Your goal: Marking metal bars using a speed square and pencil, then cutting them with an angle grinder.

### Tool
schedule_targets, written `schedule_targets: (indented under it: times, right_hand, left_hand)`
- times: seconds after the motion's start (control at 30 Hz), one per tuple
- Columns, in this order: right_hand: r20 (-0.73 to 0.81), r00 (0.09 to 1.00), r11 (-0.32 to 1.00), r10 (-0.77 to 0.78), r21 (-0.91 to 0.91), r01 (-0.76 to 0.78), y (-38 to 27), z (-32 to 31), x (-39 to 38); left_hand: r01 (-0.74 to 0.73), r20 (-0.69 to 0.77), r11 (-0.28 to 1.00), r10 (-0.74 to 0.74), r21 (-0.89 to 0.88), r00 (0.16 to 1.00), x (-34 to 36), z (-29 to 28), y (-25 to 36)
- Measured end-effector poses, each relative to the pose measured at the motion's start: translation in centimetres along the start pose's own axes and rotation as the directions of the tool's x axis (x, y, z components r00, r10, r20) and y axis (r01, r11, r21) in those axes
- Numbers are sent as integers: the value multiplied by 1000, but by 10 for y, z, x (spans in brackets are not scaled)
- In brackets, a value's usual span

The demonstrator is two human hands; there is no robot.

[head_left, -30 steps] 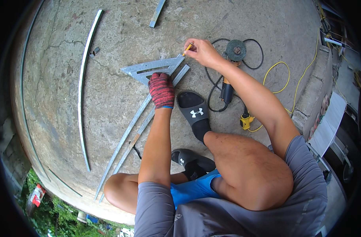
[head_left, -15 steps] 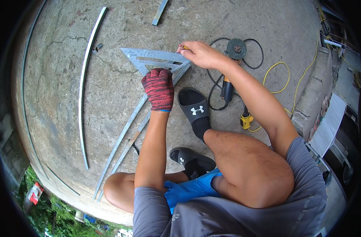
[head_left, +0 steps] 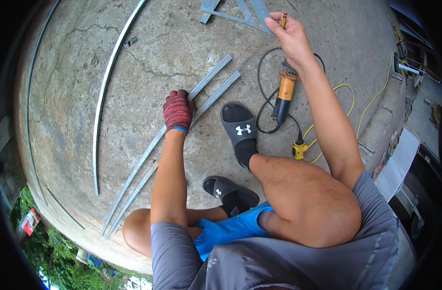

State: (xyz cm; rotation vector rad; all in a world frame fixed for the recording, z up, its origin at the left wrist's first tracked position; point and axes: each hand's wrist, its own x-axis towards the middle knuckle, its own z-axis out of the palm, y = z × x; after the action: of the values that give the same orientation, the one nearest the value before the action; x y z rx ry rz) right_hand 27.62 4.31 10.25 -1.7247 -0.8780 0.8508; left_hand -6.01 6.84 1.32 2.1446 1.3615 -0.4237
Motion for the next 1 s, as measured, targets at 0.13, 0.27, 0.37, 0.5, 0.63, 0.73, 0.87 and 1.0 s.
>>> schedule_targets:
  times: [0.13, 0.27, 0.37, 0.5, 0.63, 0.73, 0.87, 1.0]
  right_hand:
    - [-3, 1000, 1000, -15, 24, 15, -1, 3, -4]
    - [-4, 1000, 999, 10, 47, -10, -1, -1, -10]
    - [-9, 999, 994, 42, 105, -41, -3, 4, -10]
    - [-31, 999, 993, 24, 118, -20, -5, 6, -12]
    - [-27, 999, 992, 34, 125, -30, -4, 4, -12]
    - [-39, 996, 989, 78, 132, -72, 1, 0, -11]
    - [-43, 999, 990, 21, 143, -15, -1, 4, -14]
    - [-52, 999, 990, 11, 144, -4, 4, 0, -17]
  left_hand:
    - [-20, -60, 999, 23, 51, 998, 1, -1, 4]
    - [43, 9, 971, -42, -233, 999, 3, -8, -10]
    - [-7, 177, 929, 77, -369, 981, 11, -23, -23]
    - [-22, -136, 984, -2, -178, 991, 7, -18, -7]
    - [-43, -249, 952, -36, -302, 968, 1, -3, -7]
    - [-127, -229, 932, 49, -340, 972, 2, 6, -9]
    - [-68, -229, 956, 0, -286, 973, 1, 16, -9]
    - [-15, -239, 979, -35, -203, 970, 2, 15, 0]
